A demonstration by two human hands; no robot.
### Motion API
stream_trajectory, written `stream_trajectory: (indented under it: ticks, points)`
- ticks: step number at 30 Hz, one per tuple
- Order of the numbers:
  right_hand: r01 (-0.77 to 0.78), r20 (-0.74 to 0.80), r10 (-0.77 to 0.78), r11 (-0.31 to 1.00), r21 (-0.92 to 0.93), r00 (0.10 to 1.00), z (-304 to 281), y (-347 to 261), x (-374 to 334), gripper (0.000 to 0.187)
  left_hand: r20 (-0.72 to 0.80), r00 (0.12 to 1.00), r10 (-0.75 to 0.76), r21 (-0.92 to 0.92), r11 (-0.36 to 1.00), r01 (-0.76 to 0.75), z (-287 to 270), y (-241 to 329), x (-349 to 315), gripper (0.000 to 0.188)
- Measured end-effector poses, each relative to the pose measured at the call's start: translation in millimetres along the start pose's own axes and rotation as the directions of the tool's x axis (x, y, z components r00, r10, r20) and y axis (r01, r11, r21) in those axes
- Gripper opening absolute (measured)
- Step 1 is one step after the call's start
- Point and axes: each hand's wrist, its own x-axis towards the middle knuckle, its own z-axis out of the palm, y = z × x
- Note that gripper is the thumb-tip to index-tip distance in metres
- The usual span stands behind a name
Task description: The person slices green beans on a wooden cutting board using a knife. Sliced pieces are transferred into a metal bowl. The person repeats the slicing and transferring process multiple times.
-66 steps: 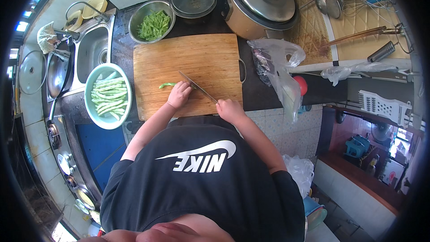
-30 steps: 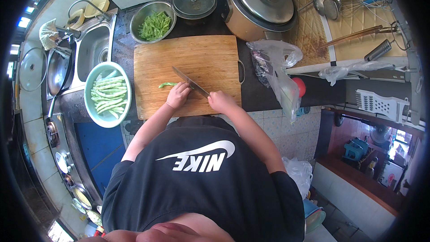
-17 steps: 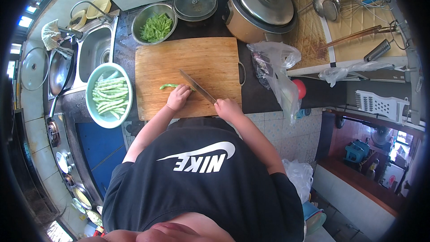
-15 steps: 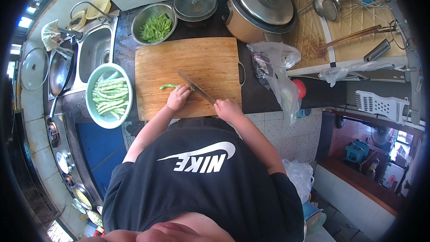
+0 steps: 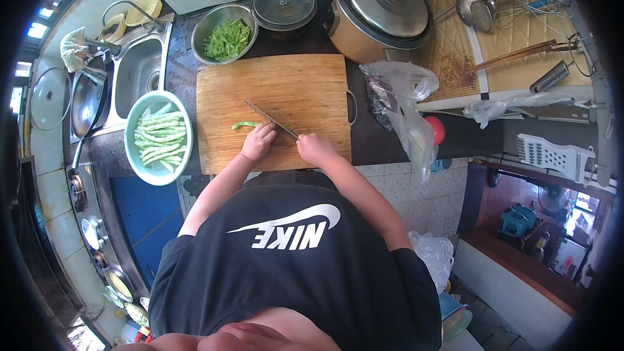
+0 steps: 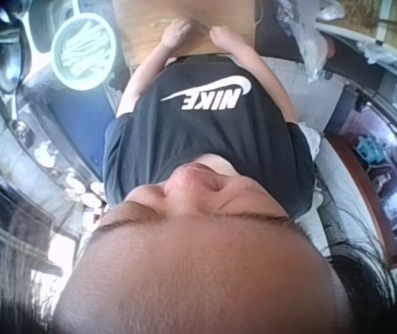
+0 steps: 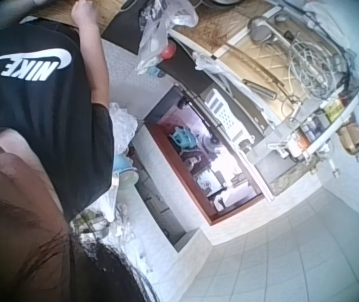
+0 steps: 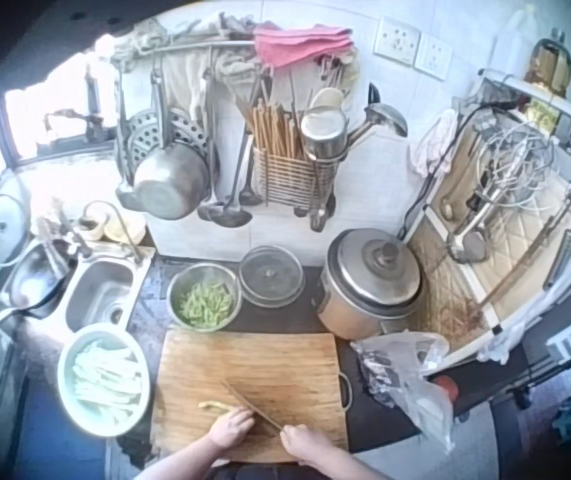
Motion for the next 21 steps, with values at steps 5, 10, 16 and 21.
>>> stream_trajectory:
  ticks: [5,10,16,21]
  points:
    - [-0.022,-0.028,0.024,0.999,0.041,0.999,0.5,8.7,-7.4,0.031,0.014,1.0,0.013,0.028,1.0,-0.014,0.8,-1.6,-1.1,0.019]
    - [-0.059,-0.003,0.059,0.998,0.035,0.998,-6.9,17.4,-34.4,0.029,0.013,1.0,0.017,0.035,0.999,-0.018,0.7,-3.9,-4.2,0.02]
    - [0.019,-0.037,-0.017,0.999,0.042,0.999,-9.2,15.5,-38.8,0.03,0.006,1.0,0.019,0.03,0.999,-0.02,2.1,-4.9,-4.4,0.019]
    - [-0.014,0.052,0.012,0.999,0.046,0.999,-12.6,13.4,-30.6,0.03,0.004,1.0,0.024,0.032,0.999,-0.024,1.2,-3.8,-4.7,0.018]
